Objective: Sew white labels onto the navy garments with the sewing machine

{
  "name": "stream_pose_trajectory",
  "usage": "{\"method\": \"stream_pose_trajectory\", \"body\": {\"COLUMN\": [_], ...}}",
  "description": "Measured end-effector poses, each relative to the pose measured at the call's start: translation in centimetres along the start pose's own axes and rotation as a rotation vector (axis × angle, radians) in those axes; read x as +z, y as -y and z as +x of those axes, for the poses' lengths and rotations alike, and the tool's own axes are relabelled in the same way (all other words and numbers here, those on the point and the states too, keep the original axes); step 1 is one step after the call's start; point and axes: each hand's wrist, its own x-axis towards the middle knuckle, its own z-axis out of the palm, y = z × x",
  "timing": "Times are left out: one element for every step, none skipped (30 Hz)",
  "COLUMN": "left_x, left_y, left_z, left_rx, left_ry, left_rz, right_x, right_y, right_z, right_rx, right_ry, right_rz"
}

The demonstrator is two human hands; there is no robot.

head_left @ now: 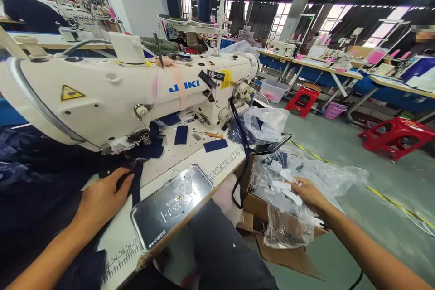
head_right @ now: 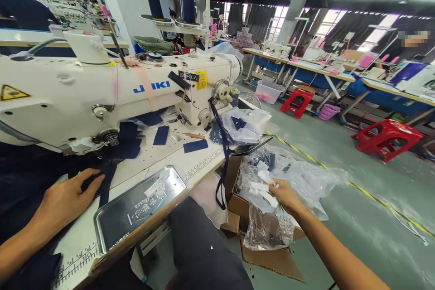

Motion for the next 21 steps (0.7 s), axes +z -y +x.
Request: {"method": "stream_pose_trajectory", "body": {"left_x": [0.0, 0.0, -0.1, -0.1, -0.1, 0.0, 0.1, 0.2, 0.4, 0.6, 0.7, 0.9, 1.0, 1.1, 1.2, 1.3, 1.3, 1.4, 1.4, 1.5, 1.5], "left_y": [0.0, 0.1, 0.1, 0.2, 0.2, 0.3, 0.4, 0.5, 0.6, 0.7, 0.8, 0.9, 1.0, 1.1, 1.1, 1.2, 1.2, 1.3, 1.3, 1.4, 1.5], "left_z": [0.0, -0.1, -0.2, -0.3, -0.4, -0.5, -0.6, -0.6, -0.6, -0.7, -0.7, -0.7, -0.7, -0.8, -0.8, -0.9, -0.9, -0.9, -0.9, -0.9, -0.8], "left_rx": [0.01, 0.025, 0.04, 0.061, 0.081, 0.098, 0.11, 0.114, 0.111, 0.109, 0.109, 0.113, 0.117, 0.12, 0.122, 0.122, 0.122, 0.121, 0.122, 0.123, 0.126], "left_ry": [-0.006, -0.012, -0.02, -0.028, -0.035, -0.042, -0.05, -0.059, -0.067, -0.075, -0.081, -0.088, -0.093, -0.097, -0.1, -0.102, -0.099, -0.097, -0.094, -0.092, -0.091], "left_rz": [-0.001, -0.001, 0.002, 0.006, 0.012, 0.019, 0.026, 0.03, 0.033, 0.031, 0.026, 0.02, 0.013, 0.005, -0.001, -0.005, -0.009, -0.012, -0.014, -0.019, -0.026], "right_x": [0.1, 0.5, 1.2, 2.2, 3.5, 5.0, 6.7, 8.6, 10.6, 12.6, 14.4, 15.9, 17.2, 18.1, 18.6, 18.7, 18.5, 18.0, 17.3, 16.6, 15.7], "right_y": [2.3, 4.7, 7.2, 9.6, 12.0, 14.2, 16.1, 17.8, 19.1, 20.0, 20.6, 20.9, 21.1, 21.1, 21.1, 21.0, 21.0, 21.1, 21.3, 21.5, 21.8], "right_z": [0.3, 0.6, 0.9, 1.1, 1.3, 1.4, 1.4, 1.3, 1.2, 1.1, 1.0, 0.9, 0.8, 0.8, 0.7, 0.8, 0.8, 0.9, 1.0, 1.2, 1.5], "right_rx": [-0.007, -0.041, -0.107, -0.207, -0.347, -0.519, -0.7, -0.853, -0.991, -1.098, -1.174, -1.244, -1.292, -1.324, -1.342, -1.349, -1.348, -1.344, -1.335, -1.324, -1.311], "right_ry": [0.024, 0.047, 0.072, 0.092, 0.131, 0.174, 0.222, 0.282, 0.336, 0.38, 0.462, 0.534, 0.598, 0.654, 0.694, 0.724, 0.754, 0.787, 0.824, 0.869, 0.916], "right_rz": [0.037, 0.065, 0.077, 0.076, 0.065, 0.046, 0.027, 0.006, -0.012, -0.042, -0.109, -0.195, -0.301, -0.412, -0.514, -0.597, -0.655, -0.689, -0.706, -0.715, -0.718]}}
